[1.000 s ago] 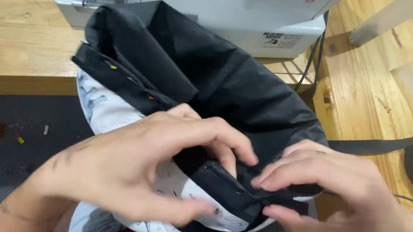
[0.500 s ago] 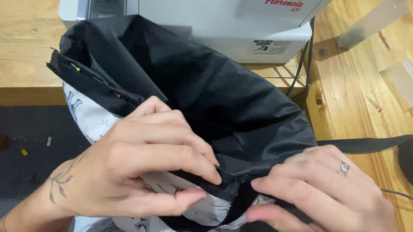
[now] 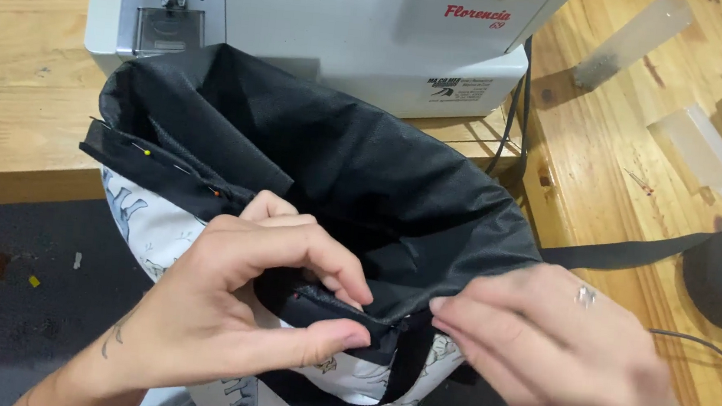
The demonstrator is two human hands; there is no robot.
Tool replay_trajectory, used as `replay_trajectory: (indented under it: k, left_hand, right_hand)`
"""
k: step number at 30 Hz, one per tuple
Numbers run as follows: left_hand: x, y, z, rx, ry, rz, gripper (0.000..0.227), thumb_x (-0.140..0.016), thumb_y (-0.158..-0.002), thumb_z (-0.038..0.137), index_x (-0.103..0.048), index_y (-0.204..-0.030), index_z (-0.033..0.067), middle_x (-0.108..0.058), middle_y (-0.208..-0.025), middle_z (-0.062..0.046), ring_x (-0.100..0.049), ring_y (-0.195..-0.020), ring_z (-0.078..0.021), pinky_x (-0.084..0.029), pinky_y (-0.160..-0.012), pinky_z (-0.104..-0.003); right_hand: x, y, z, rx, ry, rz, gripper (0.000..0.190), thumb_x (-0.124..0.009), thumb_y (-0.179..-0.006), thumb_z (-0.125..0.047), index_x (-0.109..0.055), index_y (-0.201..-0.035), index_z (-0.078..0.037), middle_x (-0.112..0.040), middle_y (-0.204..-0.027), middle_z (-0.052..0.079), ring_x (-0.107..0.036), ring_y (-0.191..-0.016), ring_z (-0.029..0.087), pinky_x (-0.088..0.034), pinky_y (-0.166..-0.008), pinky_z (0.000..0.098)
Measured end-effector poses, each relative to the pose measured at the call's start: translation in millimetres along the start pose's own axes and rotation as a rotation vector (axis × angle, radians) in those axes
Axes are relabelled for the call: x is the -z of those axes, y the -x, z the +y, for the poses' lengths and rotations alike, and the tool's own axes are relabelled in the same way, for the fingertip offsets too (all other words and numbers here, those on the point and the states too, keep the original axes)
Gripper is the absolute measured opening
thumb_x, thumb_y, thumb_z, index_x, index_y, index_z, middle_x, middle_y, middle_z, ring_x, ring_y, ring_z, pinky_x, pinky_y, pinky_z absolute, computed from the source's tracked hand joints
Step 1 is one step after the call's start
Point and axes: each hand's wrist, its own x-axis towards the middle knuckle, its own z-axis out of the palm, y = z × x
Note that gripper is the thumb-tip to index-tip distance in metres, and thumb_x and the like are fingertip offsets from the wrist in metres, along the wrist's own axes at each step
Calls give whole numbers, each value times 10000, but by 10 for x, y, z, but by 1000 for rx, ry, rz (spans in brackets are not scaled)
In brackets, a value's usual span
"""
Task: Aligning the edges of a fabric lining and outer shell and securing them with sewing pins in preparation for stitching.
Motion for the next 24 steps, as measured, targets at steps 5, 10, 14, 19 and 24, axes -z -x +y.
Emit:
replay_trajectory:
  k: [5, 10, 14, 19, 24]
  left_hand:
    - [21, -3, -3, 26, 63, -45, 169, -863, -753, 245, -733, -846, 191, -735, -795, 122, -606, -732, -47, -390, -818, -215]
    - [-11, 4, -38, 38, 114, -59, 165, -855, -759, 242, -706, -806, 190, -711, -777, 123, -586, -752, -54, -395, -832, -223]
    - [-34, -15, -68, 17, 118, -69, 176, -847, -770, 249, -682, -794, 192, -710, -780, 130, -570, -706, -42, -363, -830, -231]
    - [-62, -61, -48, 32, 127, -69, 121, -809, -802, 242, -696, -809, 200, -703, -783, 131, -569, -732, -40, -366, -825, -226]
    - [-67, -70, -67, 59, 128, -62, 99, -769, -780, 188, -688, -837, 188, -689, -798, 124, -539, -700, -40, -330, -817, -236]
  right_hand:
    - [-33, 11, 36, 212, 158, -31, 239, -791, -903, -152, -646, -1049, -30, -673, -881, 45, -631, -695, 189, -491, -628, 333]
    - [-14, 34, 71, 312, 361, -30, 116, -647, -944, -162, -673, -946, -50, -687, -868, 52, -644, -680, 199, -500, -602, 341]
    - [23, 78, 83, -7, 248, -125, 77, -701, -822, -119, -653, -788, -168, -660, -820, -67, -569, -659, 141, -445, -609, 304]
    - [87, 97, 93, -155, 111, -272, 67, -601, -844, -139, -592, -791, -180, -634, -823, -57, -560, -682, 160, -418, -665, 310]
    - [-25, 59, 44, -125, 139, -134, 233, -651, -853, -254, -637, -1024, -97, -672, -1092, 69, -656, -910, 235, -434, -827, 402]
